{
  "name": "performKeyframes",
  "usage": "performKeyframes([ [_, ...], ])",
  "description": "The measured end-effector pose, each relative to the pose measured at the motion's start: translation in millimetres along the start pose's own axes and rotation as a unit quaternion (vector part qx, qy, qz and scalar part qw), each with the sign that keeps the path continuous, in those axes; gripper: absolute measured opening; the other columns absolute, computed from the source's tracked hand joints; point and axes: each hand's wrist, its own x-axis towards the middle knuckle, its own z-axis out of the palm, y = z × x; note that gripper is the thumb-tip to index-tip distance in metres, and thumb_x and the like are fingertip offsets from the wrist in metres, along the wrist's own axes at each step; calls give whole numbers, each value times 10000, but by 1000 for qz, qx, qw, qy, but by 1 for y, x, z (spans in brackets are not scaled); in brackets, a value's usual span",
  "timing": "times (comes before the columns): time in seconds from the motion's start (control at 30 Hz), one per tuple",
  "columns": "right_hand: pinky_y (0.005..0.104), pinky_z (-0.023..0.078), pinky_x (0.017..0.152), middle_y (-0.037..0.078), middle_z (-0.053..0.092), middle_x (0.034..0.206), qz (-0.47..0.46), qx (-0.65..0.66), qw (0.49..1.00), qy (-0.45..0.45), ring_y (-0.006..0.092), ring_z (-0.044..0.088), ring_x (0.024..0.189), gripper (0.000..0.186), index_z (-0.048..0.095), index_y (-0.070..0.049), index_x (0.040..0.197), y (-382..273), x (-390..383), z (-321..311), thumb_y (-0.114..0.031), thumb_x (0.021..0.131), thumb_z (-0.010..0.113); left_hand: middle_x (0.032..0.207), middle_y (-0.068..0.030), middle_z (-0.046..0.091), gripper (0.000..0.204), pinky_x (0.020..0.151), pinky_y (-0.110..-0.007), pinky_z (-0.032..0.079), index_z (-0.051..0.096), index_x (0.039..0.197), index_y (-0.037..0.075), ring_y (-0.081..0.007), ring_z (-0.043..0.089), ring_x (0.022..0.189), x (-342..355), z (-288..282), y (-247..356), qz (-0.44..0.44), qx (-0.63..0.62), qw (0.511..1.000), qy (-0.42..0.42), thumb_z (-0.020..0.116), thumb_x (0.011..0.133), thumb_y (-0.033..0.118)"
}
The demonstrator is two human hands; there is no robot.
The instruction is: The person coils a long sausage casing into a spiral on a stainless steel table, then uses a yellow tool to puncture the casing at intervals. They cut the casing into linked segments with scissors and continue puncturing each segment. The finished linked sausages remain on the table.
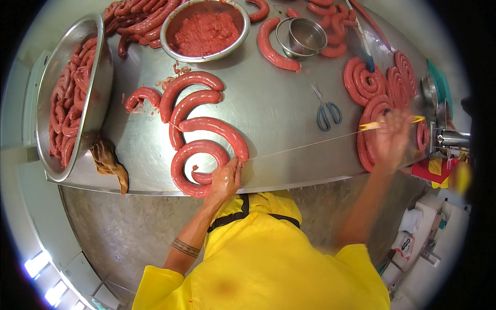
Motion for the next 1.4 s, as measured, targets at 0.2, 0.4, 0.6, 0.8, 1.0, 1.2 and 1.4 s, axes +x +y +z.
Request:
performKeyframes([
  [0.2,261,349,571,-76,408,720,116,-115,987,-10,51,364,575,205,506,-142,994,-72,-19,-116,-330,1075,503,737,-221,650,149,605,-469,507,611,890,40,-398,670,700,3,3,-8,-99,40,992,61,549,984,137],
  [0.4,364,488,708,87,590,979,473,-638,581,-177,222,610,804,253,476,-84,1276,28,-114,-169,-173,1042,510,851,-147,708,204,594,-317,519,626,893,18,-227,685,716,-4,-3,-18,-236,-301,921,81,510,1031,113],
  [0.6,482,492,845,214,676,1047,49,-676,581,-450,431,636,1029,248,582,-50,1190,200,-83,-4,-98,947,572,1146,-208,622,72,920,-487,458,645,964,24,-360,559,1167,-21,-6,-12,66,124,969,205,588,969,67],
  [0.8,500,461,888,171,639,1108,185,-461,597,-630,402,612,1046,226,638,-78,1140,200,-120,37,-119,918,624,968,-163,589,89,773,-409,486,617,1010,25,-296,598,901,-22,6,-23,-80,-213,963,147,571,946,66],
  [1.0,357,523,951,114,570,1371,245,-226,920,-208,214,655,1061,396,560,-10,1313,83,-67,12,-294,1037,545,709,-247,634,93,550,-450,483,590,971,-11,-388,658,624,-7,43,-18,24,-19,997,72,541,976,68],
  [1.2,388,509,921,140,601,1233,418,-402,813,-48,260,647,1043,348,490,-36,1315,-33,-62,-161,-251,1044,525,809,-179,711,195,626,-403,519,620,915,33,-292,713,760,5,11,-26,-347,-450,823,-26,505,1035,136],
  [1.4,418,496,892,165,631,1096,317,-658,620,-287,306,639,1024,316,420,-63,1318,145,-110,-121,-209,1051,505,1260,-315,613,142,805,-318,509,619,875,23,-358,693,1006,-8,-15,-14,-220,-191,955,54,549,993,58],
])
